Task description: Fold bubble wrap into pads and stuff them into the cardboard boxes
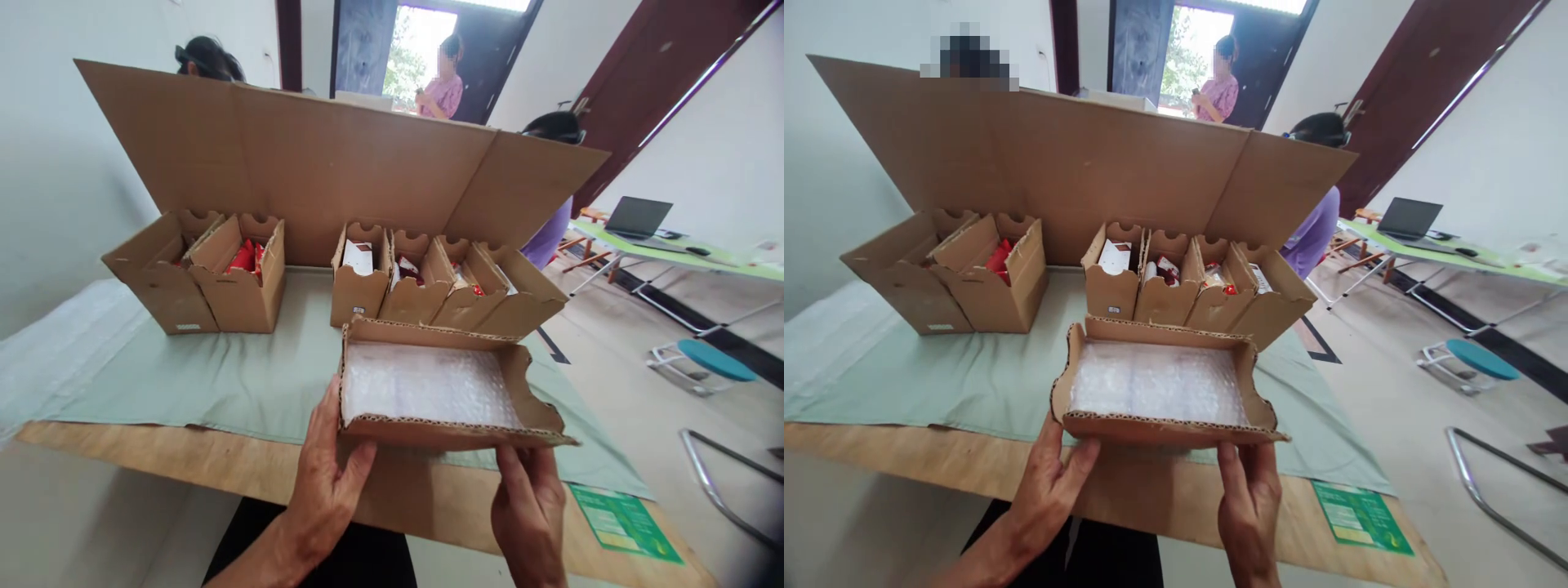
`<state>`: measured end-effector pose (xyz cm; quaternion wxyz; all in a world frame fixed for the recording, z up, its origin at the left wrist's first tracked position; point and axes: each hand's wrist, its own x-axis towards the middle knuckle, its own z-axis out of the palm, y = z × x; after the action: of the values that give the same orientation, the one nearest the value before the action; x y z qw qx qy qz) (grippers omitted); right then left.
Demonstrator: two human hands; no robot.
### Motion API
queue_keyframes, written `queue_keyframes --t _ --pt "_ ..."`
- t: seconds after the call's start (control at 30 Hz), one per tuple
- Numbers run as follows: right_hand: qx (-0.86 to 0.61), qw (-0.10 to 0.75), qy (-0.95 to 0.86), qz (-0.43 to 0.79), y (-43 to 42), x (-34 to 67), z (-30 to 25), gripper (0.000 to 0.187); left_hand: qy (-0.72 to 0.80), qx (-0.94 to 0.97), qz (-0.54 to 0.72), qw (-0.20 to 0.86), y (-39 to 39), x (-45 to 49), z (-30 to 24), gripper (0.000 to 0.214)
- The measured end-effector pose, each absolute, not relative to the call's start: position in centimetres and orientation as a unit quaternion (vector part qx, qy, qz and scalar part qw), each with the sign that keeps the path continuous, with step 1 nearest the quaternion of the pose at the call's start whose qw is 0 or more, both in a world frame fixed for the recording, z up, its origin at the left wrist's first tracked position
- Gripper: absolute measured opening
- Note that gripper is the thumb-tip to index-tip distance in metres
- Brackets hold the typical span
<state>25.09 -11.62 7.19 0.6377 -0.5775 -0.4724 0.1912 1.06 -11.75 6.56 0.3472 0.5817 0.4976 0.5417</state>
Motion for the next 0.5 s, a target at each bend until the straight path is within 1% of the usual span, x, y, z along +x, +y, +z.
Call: queue_keyframes --t 0.07,0.17,0.3,0.4,0.5 --pt "-0.569 0.621 -0.489 0.227 -11.1 24.5 6.5 0.052 0.520 0.562 0.543 0.345 -12.7 0.5 5.6 0.066" --pt "-0.522 0.603 -0.532 0.285 -8.0 21.6 6.4 0.050 0.568 0.504 0.564 0.324 -13.6 -1.4 4.9 0.064" --pt "-0.443 0.575 -0.591 0.352 -3.3 17.2 7.1 0.050 0.622 0.440 0.579 0.290 -14.0 -3.8 4.9 0.068" --pt "-0.411 0.563 -0.609 0.379 -1.7 15.2 7.2 0.050 0.637 0.419 0.588 0.270 -13.9 -4.7 5.0 0.066" --pt "-0.392 0.552 -0.623 0.392 -0.6 14.2 7.3 0.051 0.629 0.406 0.604 0.272 -13.6 -5.0 4.9 0.069"
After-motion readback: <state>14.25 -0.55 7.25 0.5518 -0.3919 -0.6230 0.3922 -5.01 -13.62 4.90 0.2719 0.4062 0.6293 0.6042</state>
